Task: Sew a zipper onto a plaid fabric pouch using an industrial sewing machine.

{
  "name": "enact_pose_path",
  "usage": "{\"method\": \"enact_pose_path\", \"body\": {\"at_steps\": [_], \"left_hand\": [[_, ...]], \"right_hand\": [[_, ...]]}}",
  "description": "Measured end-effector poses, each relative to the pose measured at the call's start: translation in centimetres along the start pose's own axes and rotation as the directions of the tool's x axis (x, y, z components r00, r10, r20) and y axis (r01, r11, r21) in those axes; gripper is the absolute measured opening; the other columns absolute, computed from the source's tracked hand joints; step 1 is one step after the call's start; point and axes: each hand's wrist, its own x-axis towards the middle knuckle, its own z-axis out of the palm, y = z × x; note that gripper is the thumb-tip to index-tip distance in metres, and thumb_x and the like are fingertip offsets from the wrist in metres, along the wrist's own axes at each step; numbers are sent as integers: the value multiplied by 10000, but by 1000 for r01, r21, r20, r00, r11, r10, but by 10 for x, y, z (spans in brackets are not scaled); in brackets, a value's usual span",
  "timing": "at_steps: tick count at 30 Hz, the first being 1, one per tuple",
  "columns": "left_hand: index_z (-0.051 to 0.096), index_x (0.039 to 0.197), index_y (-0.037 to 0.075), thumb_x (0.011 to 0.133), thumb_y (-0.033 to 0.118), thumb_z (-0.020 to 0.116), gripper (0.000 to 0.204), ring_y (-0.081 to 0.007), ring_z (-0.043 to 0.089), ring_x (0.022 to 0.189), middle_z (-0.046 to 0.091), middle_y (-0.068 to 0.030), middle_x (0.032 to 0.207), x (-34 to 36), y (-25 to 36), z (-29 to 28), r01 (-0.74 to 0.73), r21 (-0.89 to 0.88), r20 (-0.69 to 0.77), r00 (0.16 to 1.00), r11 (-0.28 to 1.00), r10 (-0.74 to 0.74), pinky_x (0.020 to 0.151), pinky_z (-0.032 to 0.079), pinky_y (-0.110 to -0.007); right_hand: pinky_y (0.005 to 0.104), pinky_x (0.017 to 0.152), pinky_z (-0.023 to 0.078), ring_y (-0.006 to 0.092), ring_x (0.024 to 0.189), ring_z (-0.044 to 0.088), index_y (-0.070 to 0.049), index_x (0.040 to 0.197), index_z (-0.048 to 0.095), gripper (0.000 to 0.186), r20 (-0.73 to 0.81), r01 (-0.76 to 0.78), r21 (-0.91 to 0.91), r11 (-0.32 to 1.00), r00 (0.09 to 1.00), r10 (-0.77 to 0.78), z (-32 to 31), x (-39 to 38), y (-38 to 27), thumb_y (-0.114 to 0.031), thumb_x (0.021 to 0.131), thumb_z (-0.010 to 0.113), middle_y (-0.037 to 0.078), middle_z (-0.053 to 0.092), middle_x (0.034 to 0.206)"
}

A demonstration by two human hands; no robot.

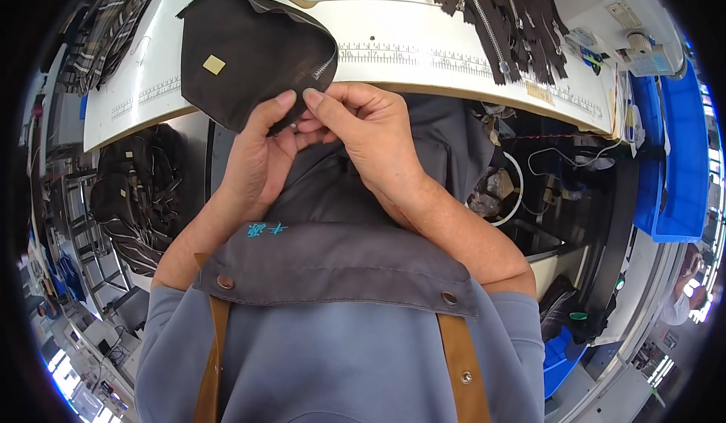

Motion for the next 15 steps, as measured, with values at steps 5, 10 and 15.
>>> {"method": "enact_pose_path", "body": {"at_steps": [5,10,15], "left_hand": [[632,1132,45,907,66,722,243,-148,639,963,660,-47,1071,-13,7,-4,-100,72,-153,982,992,110,809,545,-337],[634,1156,19,878,62,757,307,-161,665,935,684,-73,1076,-25,22,-18,-73,216,-321,936,974,141,764,558,-309],[635,1192,2,867,63,766,355,-173,676,803,697,-90,1022,-34,41,-39,10,357,-281,955,934,98,672,559,-312]], "right_hand": [[235,693,513,108,733,673,1,921,756,211,102,-74,-182,981,990,93,0,-2,13,-204,961,727,57,737,833],[217,639,495,89,697,656,-3,920,732,252,267,-164,-281,946,933,241,11,6,12,-252,956,736,40,712,797],[196,524,420,68,611,618,-52,793,660,283,249,-246,-260,934,917,311,13,28,0,-277,939,748,36,689,737]]}}
